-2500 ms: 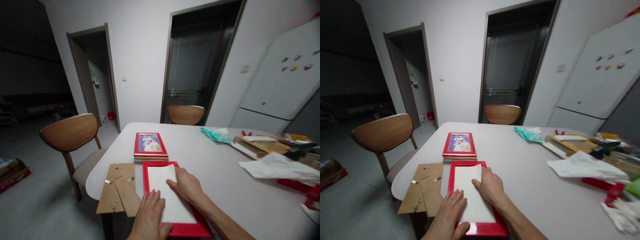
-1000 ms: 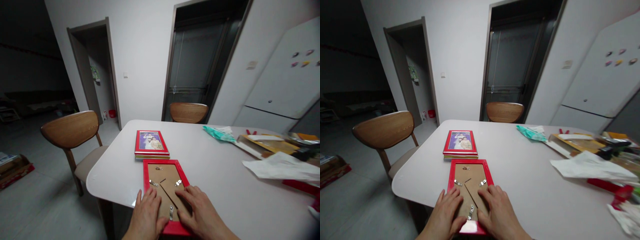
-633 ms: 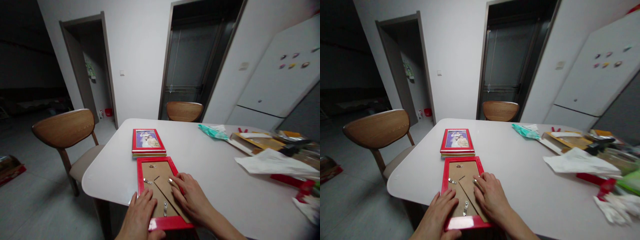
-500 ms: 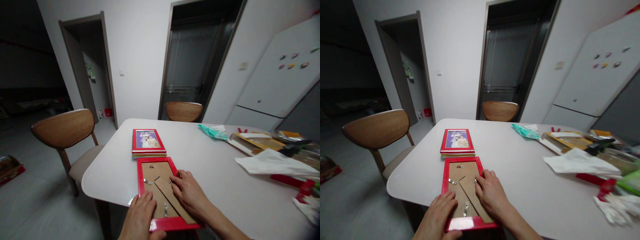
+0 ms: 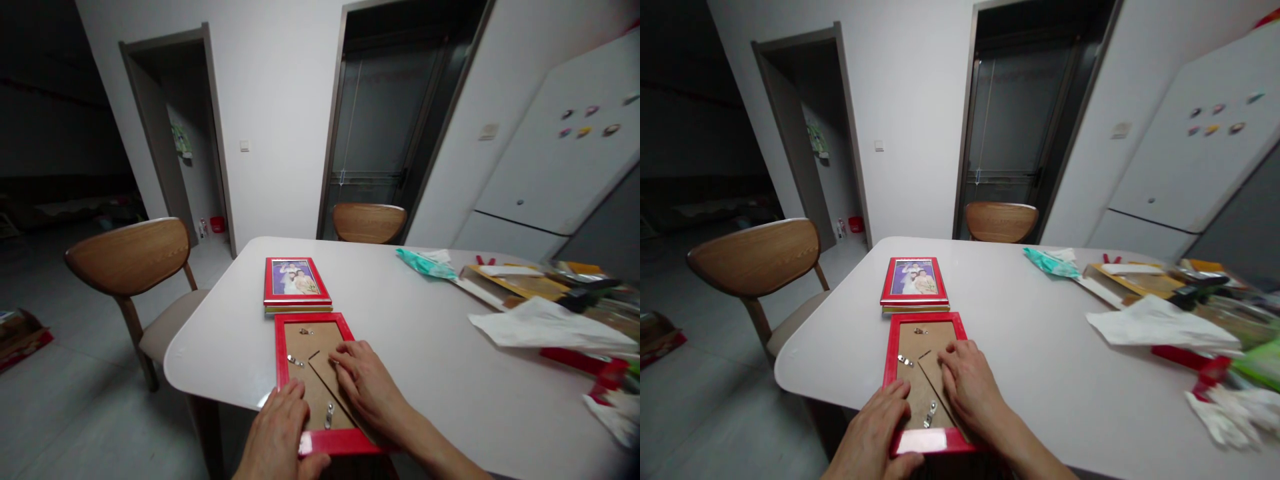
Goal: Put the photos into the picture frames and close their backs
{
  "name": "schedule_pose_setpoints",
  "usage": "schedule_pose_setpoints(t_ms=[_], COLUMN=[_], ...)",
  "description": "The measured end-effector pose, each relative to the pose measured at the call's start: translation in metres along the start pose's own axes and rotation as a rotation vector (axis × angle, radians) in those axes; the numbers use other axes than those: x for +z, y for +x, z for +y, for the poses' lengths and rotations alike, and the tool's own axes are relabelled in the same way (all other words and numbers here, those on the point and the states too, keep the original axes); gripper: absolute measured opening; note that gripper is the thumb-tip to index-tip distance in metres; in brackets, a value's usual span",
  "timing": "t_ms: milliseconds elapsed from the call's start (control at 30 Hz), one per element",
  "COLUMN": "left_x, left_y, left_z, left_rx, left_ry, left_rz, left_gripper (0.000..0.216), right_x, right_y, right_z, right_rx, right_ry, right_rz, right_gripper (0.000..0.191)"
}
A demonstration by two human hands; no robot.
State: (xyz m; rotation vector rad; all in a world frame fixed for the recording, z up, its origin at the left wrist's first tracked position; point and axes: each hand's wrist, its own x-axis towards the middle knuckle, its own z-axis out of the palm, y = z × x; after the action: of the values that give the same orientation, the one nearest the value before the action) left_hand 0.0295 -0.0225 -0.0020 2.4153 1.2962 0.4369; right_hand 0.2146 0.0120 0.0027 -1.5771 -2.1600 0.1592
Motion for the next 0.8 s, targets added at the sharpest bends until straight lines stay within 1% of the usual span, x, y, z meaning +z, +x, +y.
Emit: schedule_pose_setpoints(t_ms=[100,200,333,433,500,567,667,733,800], left_x=[-0.001,-0.002,-0.001,0.0,0.0,0.0,-0.001,-0.001,-0.002], left_y=[0.0,0.001,0.001,0.001,0.001,0.001,0.0,-0.001,-0.003], left_z=[0.001,0.001,-0.001,-0.003,-0.004,-0.005,-0.006,-0.007,-0.008], left_rx=[0.005,-0.004,0.001,0.0,-0.002,-0.01,-0.028,-0.037,-0.04], left_ry=[0.008,0.027,0.011,-0.004,-0.005,-0.014,-0.045,-0.07,-0.089], left_rz=[0.001,-0.041,-0.077,-0.089,-0.103,-0.1,-0.071,-0.061,-0.057], left_gripper=[0.032,0.032,0.032,0.033,0.033,0.033,0.033,0.033,0.034], right_x=[0.009,0.021,0.03,0.032,0.03,0.026,0.014,0.003,-0.007], right_y=[0.011,0.023,0.031,0.03,0.029,0.027,0.022,0.015,0.006], right_z=[-0.02,-0.031,-0.03,-0.028,-0.028,-0.029,-0.027,-0.022,-0.018], right_rx=[-0.102,-0.154,-0.182,-0.243,-0.267,-0.251,-0.214,-0.204,-0.218], right_ry=[0.045,0.03,-0.036,-0.068,-0.065,-0.025,0.129,0.248,0.314], right_rz=[-0.056,-0.096,-0.132,-0.177,-0.193,-0.194,-0.204,-0.242,-0.309], right_gripper=[0.027,0.024,0.022,0.022,0.023,0.024,0.026,0.026,0.022])
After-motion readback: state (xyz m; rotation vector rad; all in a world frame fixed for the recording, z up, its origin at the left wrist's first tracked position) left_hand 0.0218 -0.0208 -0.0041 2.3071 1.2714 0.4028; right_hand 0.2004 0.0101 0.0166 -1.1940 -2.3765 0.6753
